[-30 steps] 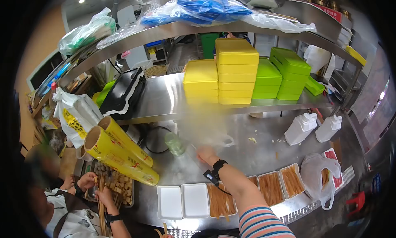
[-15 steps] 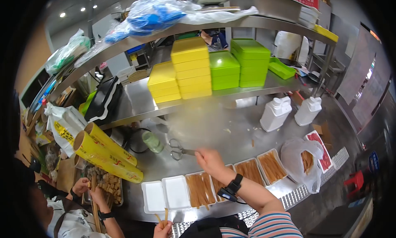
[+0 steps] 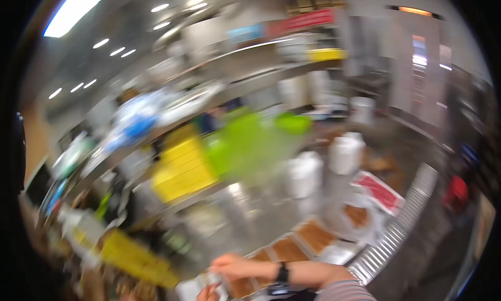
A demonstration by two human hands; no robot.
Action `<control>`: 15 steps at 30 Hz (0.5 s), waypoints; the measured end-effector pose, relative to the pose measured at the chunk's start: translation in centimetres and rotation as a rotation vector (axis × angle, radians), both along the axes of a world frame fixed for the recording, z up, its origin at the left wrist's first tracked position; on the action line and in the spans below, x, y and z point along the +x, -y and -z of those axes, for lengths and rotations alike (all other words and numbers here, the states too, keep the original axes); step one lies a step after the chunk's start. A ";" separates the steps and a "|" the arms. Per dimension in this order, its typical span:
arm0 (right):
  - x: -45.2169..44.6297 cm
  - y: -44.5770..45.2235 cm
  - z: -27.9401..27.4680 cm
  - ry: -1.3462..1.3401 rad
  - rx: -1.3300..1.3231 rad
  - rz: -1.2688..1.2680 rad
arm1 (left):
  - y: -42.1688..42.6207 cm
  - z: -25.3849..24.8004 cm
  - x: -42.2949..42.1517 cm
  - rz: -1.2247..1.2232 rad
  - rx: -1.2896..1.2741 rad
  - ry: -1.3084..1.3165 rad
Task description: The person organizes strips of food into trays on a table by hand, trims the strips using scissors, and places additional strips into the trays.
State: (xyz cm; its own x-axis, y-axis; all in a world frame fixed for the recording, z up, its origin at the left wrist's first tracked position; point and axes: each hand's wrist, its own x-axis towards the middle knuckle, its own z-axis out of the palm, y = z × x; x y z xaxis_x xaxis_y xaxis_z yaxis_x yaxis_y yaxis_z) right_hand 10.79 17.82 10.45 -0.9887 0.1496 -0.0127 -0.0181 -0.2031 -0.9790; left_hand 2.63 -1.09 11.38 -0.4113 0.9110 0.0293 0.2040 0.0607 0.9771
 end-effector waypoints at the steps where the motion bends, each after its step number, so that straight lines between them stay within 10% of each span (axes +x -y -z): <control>1: 0.3 -0.4 -1.6 -0.008 0.144 -0.012 | 0.3 1.7 0.6 -0.194 -0.032 0.189; 5: -0.8 0.3 0.3 -0.041 0.265 0.006 | -1.8 4.5 -0.3 0.028 -0.177 -0.214; 15: 4.9 2.2 5.8 0.194 -0.183 -0.320 | 1.0 1.8 0.5 -0.508 -0.066 0.493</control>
State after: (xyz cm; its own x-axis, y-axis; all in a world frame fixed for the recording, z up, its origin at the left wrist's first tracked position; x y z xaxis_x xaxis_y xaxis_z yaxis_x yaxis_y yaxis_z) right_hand 15.66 15.64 4.61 -0.9617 -0.1865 -0.2010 0.2551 -0.3394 -0.9054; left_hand 3.13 -2.13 9.54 -0.7370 0.5964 -0.3179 -0.3297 0.0933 0.9394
